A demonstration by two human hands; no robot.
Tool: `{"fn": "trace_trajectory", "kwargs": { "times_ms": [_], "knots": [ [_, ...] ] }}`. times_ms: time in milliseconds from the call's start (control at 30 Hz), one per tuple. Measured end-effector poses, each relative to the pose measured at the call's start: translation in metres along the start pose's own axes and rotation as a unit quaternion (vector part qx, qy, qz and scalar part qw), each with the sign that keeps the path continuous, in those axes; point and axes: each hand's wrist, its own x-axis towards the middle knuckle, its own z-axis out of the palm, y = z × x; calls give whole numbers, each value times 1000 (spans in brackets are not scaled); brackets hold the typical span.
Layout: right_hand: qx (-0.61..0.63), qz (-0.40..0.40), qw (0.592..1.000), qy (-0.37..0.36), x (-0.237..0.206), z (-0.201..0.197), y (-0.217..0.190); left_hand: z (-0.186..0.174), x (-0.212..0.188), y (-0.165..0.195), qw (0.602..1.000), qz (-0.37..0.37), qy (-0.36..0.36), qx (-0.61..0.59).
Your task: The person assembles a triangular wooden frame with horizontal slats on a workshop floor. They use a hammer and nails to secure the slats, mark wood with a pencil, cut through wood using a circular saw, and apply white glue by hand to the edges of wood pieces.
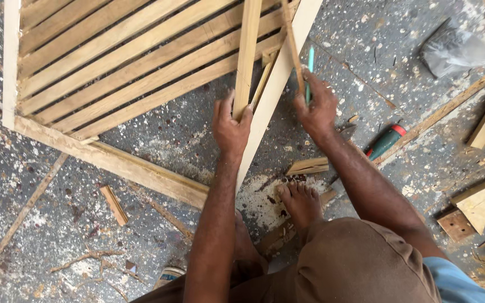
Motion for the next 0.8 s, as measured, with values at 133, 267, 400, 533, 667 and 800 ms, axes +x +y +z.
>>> {"fn": "trace_trajectory", "kwargs": {
  "times_ms": [133, 267, 400, 533, 667, 800],
  "knots": [
    [-31, -14, 999, -20, 5, 7, -10, 3, 13, 11, 999, -21, -20, -43],
    [-40, -13, 999, -25, 15, 10, -23, 21, 33, 26, 996, 53, -52, -44],
    [-72, -49, 996, -14, 15, 7, -22, 36, 49, 35, 988, 138, -63, -28],
    [10, 65, 997, -40, -6, -9, -12, 41, 59, 40, 988, 80, -127, -34],
    [-60, 47, 997, -33, -28, -41, 0, 40, 58, 44, 982, -32, -184, -14],
    [-84, -72, 994, 24, -58, -77, 23, 40, 50, 41, 989, 71, -126, 3]
  ]
}}
